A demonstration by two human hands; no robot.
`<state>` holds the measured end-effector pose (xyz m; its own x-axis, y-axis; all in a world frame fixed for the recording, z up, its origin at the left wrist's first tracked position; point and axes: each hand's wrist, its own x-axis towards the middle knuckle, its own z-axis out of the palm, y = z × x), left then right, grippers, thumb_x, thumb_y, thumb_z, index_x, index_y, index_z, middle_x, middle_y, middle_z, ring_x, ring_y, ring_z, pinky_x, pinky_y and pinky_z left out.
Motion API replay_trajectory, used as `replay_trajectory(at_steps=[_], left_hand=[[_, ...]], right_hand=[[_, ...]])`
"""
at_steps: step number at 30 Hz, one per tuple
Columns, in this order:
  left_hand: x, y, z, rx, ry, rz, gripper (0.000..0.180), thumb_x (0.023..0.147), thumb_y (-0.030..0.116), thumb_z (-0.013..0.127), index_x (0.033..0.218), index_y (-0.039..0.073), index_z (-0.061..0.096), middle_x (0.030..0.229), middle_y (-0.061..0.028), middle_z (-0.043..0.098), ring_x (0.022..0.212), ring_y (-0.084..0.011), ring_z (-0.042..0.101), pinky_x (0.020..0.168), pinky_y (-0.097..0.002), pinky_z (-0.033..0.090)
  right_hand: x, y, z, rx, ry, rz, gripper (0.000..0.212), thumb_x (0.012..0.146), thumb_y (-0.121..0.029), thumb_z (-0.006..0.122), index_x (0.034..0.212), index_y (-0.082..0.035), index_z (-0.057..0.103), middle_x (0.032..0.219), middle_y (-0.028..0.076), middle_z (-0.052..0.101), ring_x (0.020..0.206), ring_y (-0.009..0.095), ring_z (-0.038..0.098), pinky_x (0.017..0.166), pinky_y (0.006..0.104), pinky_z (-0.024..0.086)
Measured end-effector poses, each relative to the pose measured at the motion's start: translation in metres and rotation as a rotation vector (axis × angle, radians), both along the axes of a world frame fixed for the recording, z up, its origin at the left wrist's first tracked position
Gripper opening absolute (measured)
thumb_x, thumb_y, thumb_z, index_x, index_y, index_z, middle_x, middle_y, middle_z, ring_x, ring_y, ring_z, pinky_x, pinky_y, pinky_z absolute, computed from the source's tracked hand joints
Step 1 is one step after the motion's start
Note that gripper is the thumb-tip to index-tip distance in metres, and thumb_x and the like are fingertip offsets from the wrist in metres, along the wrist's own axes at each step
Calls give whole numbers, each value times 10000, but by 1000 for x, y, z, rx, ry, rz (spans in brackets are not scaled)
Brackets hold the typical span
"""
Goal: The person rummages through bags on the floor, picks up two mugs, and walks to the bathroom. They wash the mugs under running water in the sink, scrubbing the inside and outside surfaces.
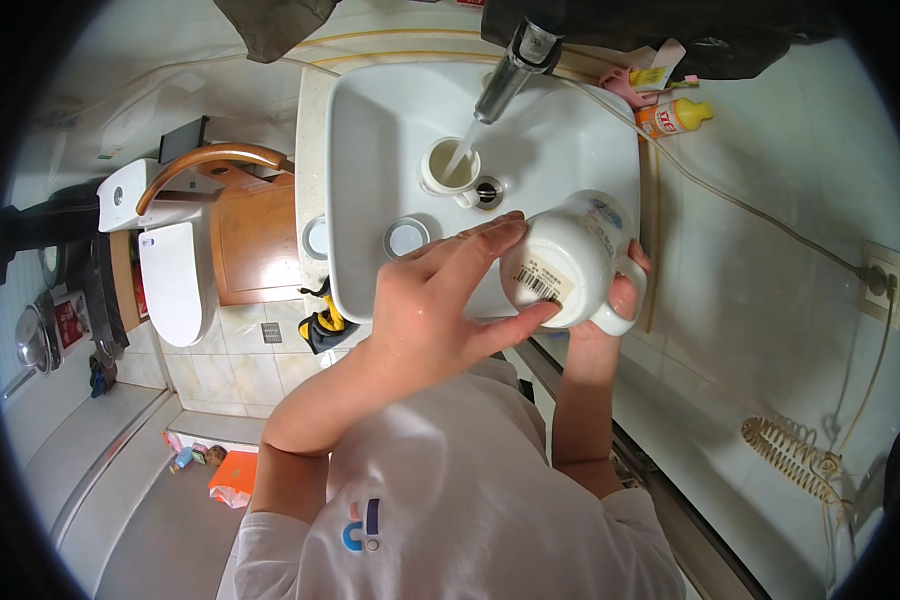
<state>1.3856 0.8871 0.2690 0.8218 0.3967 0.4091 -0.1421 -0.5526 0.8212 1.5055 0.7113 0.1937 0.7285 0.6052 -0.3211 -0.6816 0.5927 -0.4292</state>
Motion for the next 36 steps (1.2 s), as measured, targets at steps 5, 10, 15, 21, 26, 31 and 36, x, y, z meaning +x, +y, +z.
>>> replay_trajectory(at_steps=[5, 10, 15, 21, 26, 31, 36], left_hand=[[-1, -4, 1, 29, 23, 24, 529, 634, 215, 801, 1057, -25, 592, 943, -144, 670, 790, -265, 677, 662, -299, 556], [2, -9, -7, 60, -23, 62, 463, 649, 165, 773, 1030, -29, 597, 943, -143, 670, 775, -258, 677, 643, -294, 555], [9, -3, -19, 113, -94, 98, 340, 677, 44, 717, 999, -4, 617, 945, -139, 672, 718, -238, 671, 594, -278, 542], [-5, -1, -9, 126, -115, 92, 302, 615, 74, 767, 905, 51, 686, 985, -76, 649, 849, -255, 611, 726, -329, 510], [-12, -6, -5, 144, -124, 35, 307, 554, 89, 794, 848, 90, 708, 867, -1, 608, 770, -203, 545, 680, -333, 429], [-14, -10, -6, 214, -107, 98, 274, 567, 68, 779, 824, 87, 688, 831, 11, 604, 722, -186, 545, 690, -330, 385], [-16, -10, -1, 221, -77, 65, 264, 570, -18, 762, 790, 69, 645, 834, -13, 597, 717, -192, 521, 691, -315, 390]], right_hand=[[-1, -2, 3, -50, -27, -13, 486, 861, -407, 465, 1161, -34, 548, 1117, 112, 612, 1017, 255, 586, 895, 396, 460], [-5, 2, 2, -51, -60, -17, 481, 863, -409, 462, 1163, -43, 550, 1118, 96, 614, 1022, 241, 586, 893, 389, 461], [-9, 6, 3, -100, -52, -74, 478, 867, -405, 456, 1169, -45, 545, 1121, 92, 613, 1024, 243, 585, 891, 387, 462], [-9, 4, 8, -84, -14, -103, 482, 854, -398, 476, 1168, -38, 537, 1123, 98, 607, 1023, 250, 583, 884, 397, 466], [-7, 1, 12, -50, -80, -66, 499, 834, -404, 497, 1166, -33, 533, 1131, 101, 598, 1029, 258, 574, 881, 401, 465], [-12, -3, 19, -178, -82, -104, 489, 823, -405, 512, 1153, -45, 539, 1131, 95, 592, 1062, 253, 553, 900, 413, 446], [-16, -4, 25, -322, -158, -170, 460, 818, -403, 525, 1124, -61, 552, 1125, 78, 595, 1064, 245, 551, 901, 421, 440]])
